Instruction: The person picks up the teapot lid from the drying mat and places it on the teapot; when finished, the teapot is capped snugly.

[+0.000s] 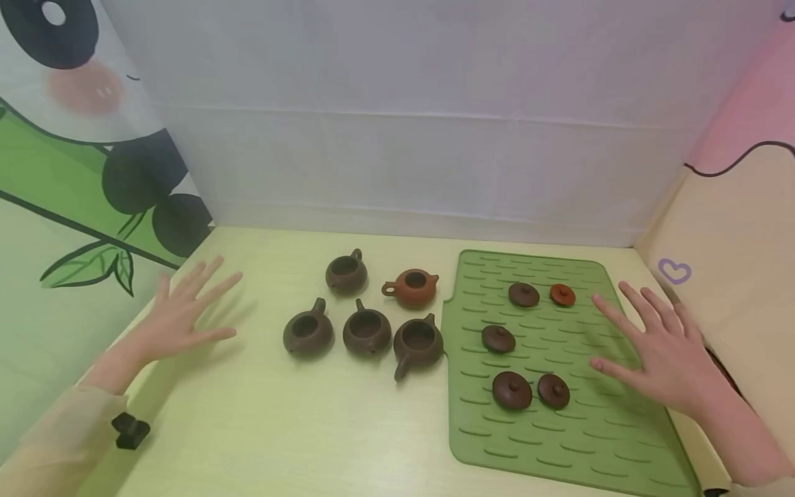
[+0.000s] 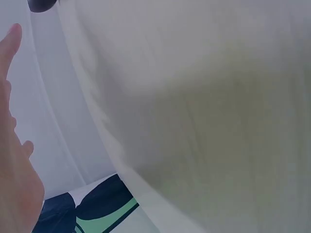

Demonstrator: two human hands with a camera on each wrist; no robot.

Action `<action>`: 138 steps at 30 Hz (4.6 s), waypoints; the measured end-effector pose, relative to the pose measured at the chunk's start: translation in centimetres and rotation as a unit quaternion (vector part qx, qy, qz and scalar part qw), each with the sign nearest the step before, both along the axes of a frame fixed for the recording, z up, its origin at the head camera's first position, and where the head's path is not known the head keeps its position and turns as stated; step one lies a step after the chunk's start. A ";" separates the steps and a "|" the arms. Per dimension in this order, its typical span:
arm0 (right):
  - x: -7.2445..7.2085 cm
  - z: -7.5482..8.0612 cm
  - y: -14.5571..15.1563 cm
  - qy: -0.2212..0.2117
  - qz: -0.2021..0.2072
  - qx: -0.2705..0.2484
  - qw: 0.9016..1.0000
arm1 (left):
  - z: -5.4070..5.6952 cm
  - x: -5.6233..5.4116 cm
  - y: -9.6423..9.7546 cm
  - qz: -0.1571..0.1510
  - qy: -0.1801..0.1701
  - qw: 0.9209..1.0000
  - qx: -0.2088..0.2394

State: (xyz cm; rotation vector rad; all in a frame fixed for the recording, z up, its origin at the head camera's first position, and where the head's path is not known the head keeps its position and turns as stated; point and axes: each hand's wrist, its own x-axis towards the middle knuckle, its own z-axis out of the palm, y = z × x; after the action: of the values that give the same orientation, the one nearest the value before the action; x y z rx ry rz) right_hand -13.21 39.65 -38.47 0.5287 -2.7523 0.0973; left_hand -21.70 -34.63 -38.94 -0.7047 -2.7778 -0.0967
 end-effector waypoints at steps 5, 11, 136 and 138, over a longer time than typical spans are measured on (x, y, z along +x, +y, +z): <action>0.3 -0.4 -0.5 0.005 0.014 -0.008 1.000 | -0.1 0.4 0.9 -0.010 -0.014 0.999 0.035; 0.8 -0.9 -1.1 -0.005 0.019 -0.036 0.999 | -0.3 0.9 2.1 -0.023 -0.028 0.997 0.064; -2.4 2.0 -21.1 -0.213 0.262 -0.327 0.883 | -4.4 0.3 8.2 -0.069 -0.364 0.845 0.387; -2.4 2.2 -22.0 -0.210 0.258 -0.328 0.884 | -4.4 0.3 8.2 -0.068 -0.363 0.844 0.388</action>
State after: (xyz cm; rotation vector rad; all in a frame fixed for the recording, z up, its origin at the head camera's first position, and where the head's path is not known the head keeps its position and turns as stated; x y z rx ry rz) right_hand -15.65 17.68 -36.29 1.1082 -2.6168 1.3520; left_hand -21.39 -26.40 -43.29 -0.7101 -2.8711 -1.7238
